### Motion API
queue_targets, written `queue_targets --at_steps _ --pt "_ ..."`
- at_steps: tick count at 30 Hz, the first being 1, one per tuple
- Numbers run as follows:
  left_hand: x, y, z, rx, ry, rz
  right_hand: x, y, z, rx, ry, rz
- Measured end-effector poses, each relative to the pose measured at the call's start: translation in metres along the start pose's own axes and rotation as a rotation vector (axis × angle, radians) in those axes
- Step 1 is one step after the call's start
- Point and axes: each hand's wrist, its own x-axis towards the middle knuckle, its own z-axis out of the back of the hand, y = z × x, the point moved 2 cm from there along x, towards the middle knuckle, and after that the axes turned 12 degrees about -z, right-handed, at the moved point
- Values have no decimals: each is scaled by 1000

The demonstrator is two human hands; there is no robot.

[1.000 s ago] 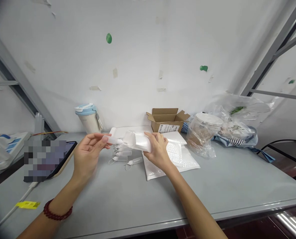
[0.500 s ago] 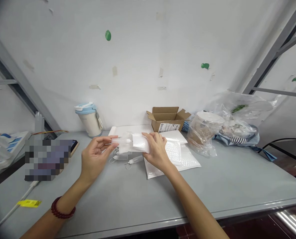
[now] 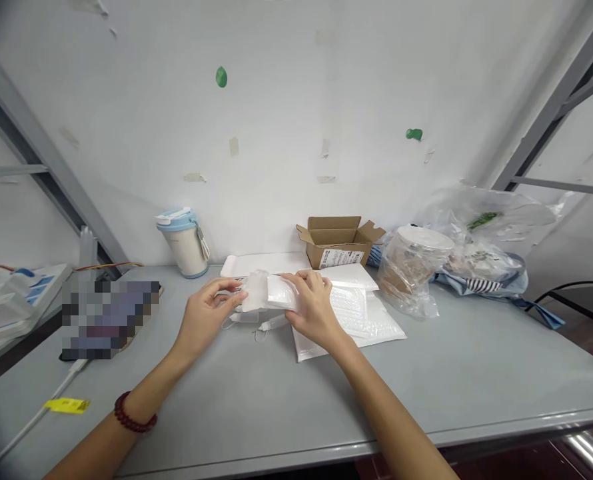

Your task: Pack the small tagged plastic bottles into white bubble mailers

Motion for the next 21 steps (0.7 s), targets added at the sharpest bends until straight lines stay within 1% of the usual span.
queue_targets --at_steps 2,4,7,12,16,18,21 --pt "2 5 1 -129 25 150 0 1 1 18 4 20" --pt "3 6 0 -251 101 275 -1 3 1 29 11 39" --pt "1 6 -2 -358 206 390 -2 5 0 36 20 57" --pt "-1 5 -4 -427 259 399 -3 5 -2 49 42 69" --pt "-1 1 -5 -333 273 380 -3 5 -2 46 68 81" --pt "0 -2 -5 -277 252 355 -2 4 -3 11 75 80" --pt "1 -3 -4 -224 151 324 -2 1 -5 -98 76 80"
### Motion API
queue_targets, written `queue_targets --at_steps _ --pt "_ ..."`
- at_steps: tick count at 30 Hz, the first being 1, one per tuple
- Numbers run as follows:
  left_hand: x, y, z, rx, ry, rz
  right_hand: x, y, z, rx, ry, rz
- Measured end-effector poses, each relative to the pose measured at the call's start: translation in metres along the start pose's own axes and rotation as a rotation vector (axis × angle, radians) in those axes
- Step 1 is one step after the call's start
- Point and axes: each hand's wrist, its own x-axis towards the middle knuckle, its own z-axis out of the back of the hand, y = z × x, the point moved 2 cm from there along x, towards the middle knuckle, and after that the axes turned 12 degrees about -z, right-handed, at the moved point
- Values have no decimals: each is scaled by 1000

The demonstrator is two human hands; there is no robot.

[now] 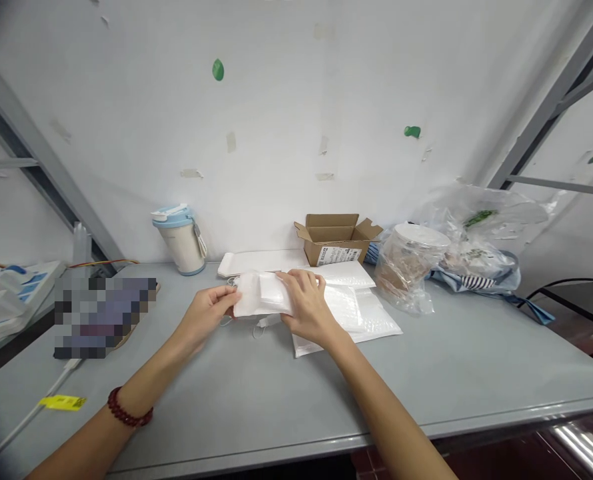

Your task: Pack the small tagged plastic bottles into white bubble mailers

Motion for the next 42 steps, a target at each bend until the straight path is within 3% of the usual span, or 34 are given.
queue_targets --at_steps 3,9,11,25,29,33,37,39,42 --pt "0 -1 1 -49 -9 -13 0 -3 -2 -62 -3 -17" --pt "-1 -9 5 -247 308 35 1 -2 0 -21 -24 -31" --pt "-2 -9 6 -247 364 74 1 0 1 -4 -28 -23" --pt "-10 7 -15 118 6 90 -10 27 -7 -85 -51 188" --pt "-9 5 -14 48 0 91 -6 19 -2 -118 -78 177" --pt "-7 1 -11 -70 75 -11 3 -9 10 -155 -197 0" --pt "-13 11 -17 335 202 -175 8 -30 15 -185 -215 -119" --pt "-19 18 -26 564 330 -279 9 -32 14 -187 -195 -130" --pt "-25 27 -37 778 500 -292 8 -30 9 -204 -167 -134"
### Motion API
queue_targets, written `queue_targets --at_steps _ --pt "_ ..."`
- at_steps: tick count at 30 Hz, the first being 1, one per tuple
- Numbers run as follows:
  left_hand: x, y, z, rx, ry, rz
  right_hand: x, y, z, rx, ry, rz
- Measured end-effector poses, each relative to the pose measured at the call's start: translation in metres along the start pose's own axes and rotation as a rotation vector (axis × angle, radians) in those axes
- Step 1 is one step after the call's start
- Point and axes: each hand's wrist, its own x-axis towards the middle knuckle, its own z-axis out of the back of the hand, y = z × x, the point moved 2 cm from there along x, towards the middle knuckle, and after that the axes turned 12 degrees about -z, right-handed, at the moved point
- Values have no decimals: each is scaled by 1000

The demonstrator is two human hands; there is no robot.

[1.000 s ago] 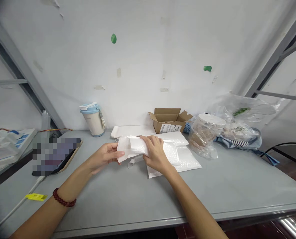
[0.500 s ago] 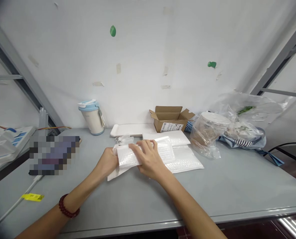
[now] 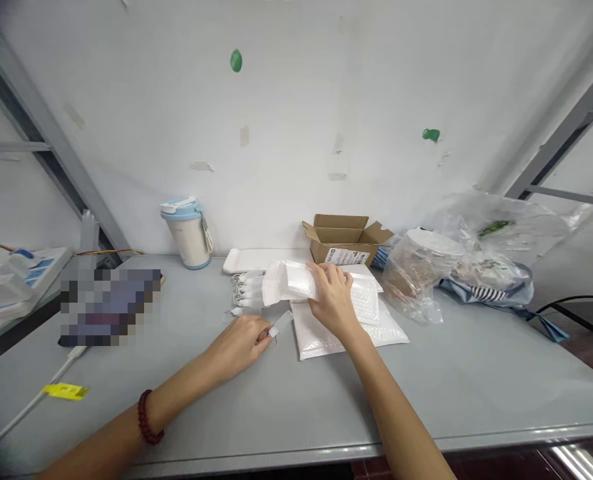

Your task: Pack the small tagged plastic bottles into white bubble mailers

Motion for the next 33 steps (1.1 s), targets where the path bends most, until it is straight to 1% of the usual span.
queue_targets --at_steps 2,4,9,11,14,16,19,22,24,26,28,30,33 --pt "0 -1 -1 24 70 56 -1 1 -3 -10 9 -3" --pt "0 0 7 -59 95 112 -1 0 -5 -20 10 -8" --pt "-3 2 47 -446 120 163 1 -6 -7 -41 6 -38" --pt "-4 3 62 -528 14 181 1 -7 -6 -37 15 -41" --pt "-5 8 74 -484 -200 232 0 -4 -6 -25 45 -15" --pt "-4 11 72 -425 -256 251 -2 -1 -7 -16 58 11" --pt "-1 14 63 -354 -259 201 -6 10 -10 12 47 58" --pt "1 18 53 -265 -358 155 -13 24 -13 65 47 134" --pt "2 18 47 -298 -411 121 -17 33 -13 102 56 171" --pt "4 16 42 -427 -376 55 -20 38 -13 135 59 193" --pt "4 11 40 -544 -290 3 -22 41 -12 158 58 203" --pt "4 7 41 -582 -219 -11 -22 41 -10 181 54 201" --pt "3 2 45 -626 -148 -40 -20 40 -7 223 51 180"
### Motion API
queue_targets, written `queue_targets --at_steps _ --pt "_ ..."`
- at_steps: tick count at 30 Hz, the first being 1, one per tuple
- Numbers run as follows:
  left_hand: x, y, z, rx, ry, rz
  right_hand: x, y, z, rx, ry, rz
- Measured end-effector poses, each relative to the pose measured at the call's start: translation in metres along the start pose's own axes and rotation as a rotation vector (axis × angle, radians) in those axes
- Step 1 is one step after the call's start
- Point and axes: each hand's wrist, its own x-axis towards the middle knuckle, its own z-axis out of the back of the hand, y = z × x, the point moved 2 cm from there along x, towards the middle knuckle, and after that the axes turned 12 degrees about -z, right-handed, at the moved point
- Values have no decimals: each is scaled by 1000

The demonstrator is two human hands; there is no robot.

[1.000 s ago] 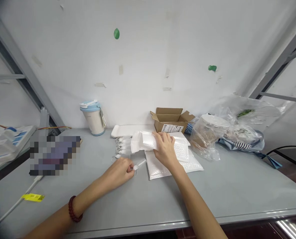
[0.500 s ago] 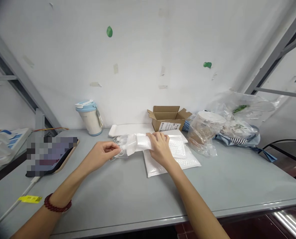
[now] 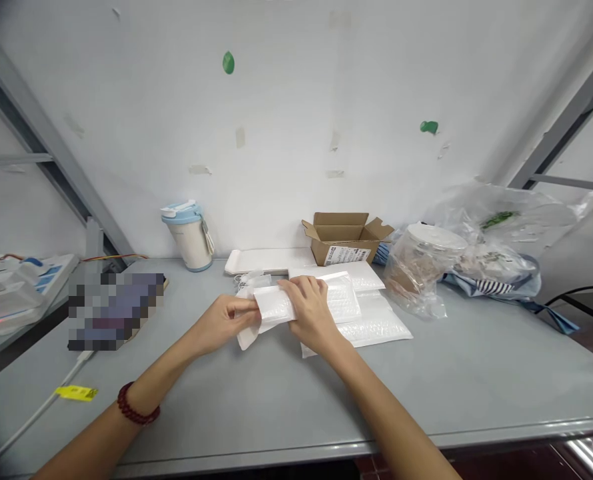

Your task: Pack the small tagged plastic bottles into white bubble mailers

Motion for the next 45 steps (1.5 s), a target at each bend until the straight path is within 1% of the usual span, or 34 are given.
queue_targets --at_steps 2,3,5,8,10,13,15,19,21,23,25,26,29,31,33,34,36,38,40,41,43,45 --pt "0 0 0 -48 17 7 1 0 2 24 8 -5" --pt "0 0 0 -55 -1 10 1 1 2 33 18 0" --pt "0 3 -3 4 -85 -2 0 3 2 44 45 24" --pt "-1 7 -9 201 -239 -19 -1 7 -1 42 86 68" --pt "-2 9 -12 299 -315 0 -3 10 -2 28 97 93" --pt "-2 9 -12 357 -389 17 -4 15 -3 -50 69 130" --pt "-2 9 -9 345 -405 31 -6 20 -4 -124 8 160" --pt "0 10 -3 235 -391 90 -10 30 -11 -259 -159 223" --pt "1 9 0 90 -367 110 -11 33 -14 -312 -238 240" --pt "1 8 3 -125 -346 157 -12 35 -15 -334 -302 229" --pt "1 7 7 -312 -364 211 -11 34 -13 -330 -335 197" --pt "0 6 9 -370 -389 226 -11 33 -12 -322 -342 182" --pt "0 5 13 -439 -461 239 -9 28 -10 -280 -343 189" --pt "0 6 13 -439 -478 239 -7 25 -9 -245 -337 227" --pt "0 7 9 -361 -470 190 -7 23 -8 -209 -344 264" --pt "0 7 7 -271 -456 133 -6 22 -8 -187 -354 281" --pt "0 8 0 -6 -398 -44 -7 21 -7 -130 -375 313" --pt "-1 8 -8 275 -321 -258 -7 22 -6 -65 -385 335" --pt "-3 11 -16 469 -256 -438 -8 23 -4 -15 -390 340" --pt "-4 12 -19 529 -241 -499 -9 24 -2 4 -388 338" --pt "-5 15 -21 603 -232 -568 -8 27 1 24 -376 340" --pt "-6 17 -20 635 -254 -575 -7 29 6 6 -362 337"
